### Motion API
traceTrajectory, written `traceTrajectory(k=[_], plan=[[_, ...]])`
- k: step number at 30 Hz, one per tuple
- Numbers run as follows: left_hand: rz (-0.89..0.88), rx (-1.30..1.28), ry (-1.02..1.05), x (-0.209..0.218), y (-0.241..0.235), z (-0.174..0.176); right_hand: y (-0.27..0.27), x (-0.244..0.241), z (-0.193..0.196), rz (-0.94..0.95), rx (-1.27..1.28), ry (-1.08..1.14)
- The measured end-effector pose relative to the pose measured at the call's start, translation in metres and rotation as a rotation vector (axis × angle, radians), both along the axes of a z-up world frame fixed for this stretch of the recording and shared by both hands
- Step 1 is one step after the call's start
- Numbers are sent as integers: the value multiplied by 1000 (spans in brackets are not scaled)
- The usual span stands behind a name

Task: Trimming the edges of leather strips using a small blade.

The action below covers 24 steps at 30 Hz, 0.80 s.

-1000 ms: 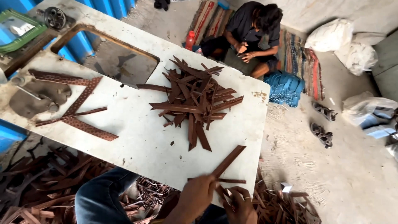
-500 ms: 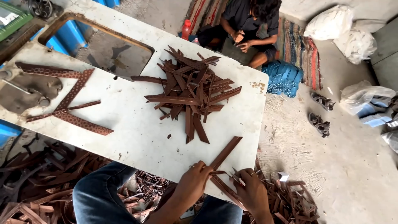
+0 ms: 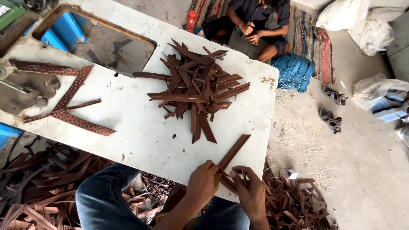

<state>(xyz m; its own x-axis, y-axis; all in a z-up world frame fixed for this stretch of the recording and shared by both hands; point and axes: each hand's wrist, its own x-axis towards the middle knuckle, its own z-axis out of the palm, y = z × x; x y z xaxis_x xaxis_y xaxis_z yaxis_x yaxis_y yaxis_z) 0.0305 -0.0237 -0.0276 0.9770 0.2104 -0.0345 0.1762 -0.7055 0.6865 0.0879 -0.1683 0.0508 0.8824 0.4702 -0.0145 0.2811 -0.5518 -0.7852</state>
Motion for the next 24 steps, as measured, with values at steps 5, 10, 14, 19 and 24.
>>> traceTrajectory(k=[5,10,14,19,24], plan=[[39,-164,-26,-5,10,9,-13,-5,-25,-195,-120,366],[-5,-28,-118,-9,-1,3,-39,8,-51,-149,12,422],[-39,-15,-261,-12,-7,5,-41,10,-49,-118,-9,424],[63,-280,-37,-3,15,37,-43,13,-62,142,-130,-20],[85,-305,-33,-2,20,39,-26,13,-30,41,-421,176]])
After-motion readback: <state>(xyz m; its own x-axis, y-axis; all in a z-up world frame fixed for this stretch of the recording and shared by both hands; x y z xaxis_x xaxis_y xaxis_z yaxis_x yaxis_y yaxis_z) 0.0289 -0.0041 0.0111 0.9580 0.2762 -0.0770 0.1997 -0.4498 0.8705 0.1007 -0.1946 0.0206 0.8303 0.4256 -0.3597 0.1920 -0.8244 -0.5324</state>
